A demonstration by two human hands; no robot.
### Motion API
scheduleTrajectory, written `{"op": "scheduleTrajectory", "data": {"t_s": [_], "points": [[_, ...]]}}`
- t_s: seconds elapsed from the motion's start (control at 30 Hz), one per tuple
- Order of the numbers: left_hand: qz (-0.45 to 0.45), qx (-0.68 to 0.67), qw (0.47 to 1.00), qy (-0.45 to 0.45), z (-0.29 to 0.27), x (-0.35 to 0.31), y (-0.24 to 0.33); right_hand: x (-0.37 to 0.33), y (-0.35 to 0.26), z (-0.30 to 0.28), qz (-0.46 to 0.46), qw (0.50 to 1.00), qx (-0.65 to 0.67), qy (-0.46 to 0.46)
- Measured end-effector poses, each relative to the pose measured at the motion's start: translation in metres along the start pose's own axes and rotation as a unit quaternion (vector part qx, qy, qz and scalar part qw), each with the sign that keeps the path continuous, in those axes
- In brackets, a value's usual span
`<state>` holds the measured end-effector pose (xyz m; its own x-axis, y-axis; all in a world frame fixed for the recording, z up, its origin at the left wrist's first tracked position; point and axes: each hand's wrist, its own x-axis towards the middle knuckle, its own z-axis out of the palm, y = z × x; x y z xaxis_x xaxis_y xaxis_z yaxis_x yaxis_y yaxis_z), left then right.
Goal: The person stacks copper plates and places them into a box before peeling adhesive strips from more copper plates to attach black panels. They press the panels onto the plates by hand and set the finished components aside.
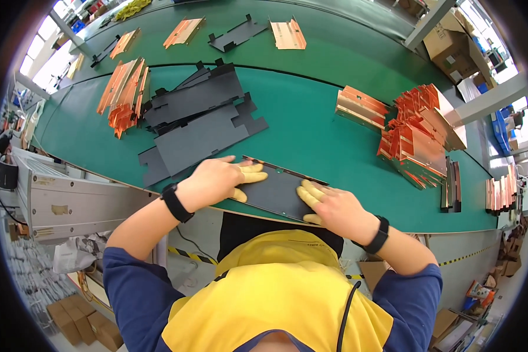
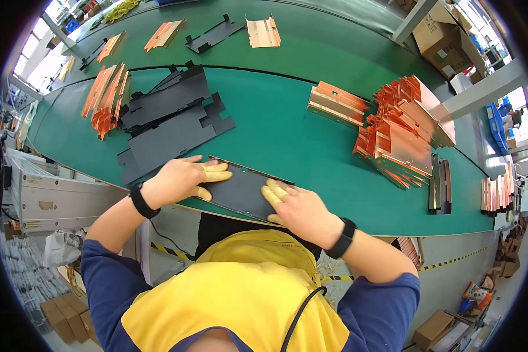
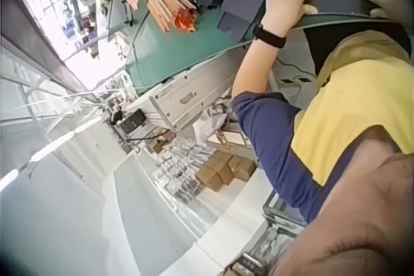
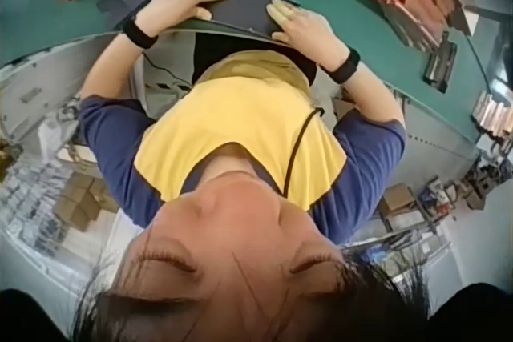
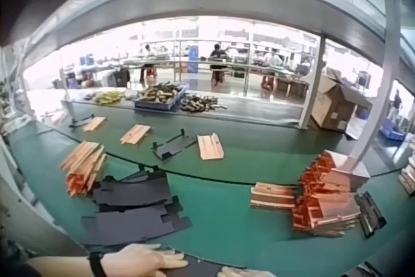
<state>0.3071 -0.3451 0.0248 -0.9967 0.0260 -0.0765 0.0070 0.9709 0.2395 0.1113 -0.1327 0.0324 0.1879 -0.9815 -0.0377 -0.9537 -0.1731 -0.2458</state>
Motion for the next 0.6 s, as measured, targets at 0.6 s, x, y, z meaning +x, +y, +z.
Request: {"op": "scheduleTrajectory", "data": {"t_s": [0.6], "points": [[-0.160,-0.113,0.930,0.312,0.003,-0.035,0.057,0.005,-0.032,0.012,0.105,0.986,-0.030,0.123]]}}
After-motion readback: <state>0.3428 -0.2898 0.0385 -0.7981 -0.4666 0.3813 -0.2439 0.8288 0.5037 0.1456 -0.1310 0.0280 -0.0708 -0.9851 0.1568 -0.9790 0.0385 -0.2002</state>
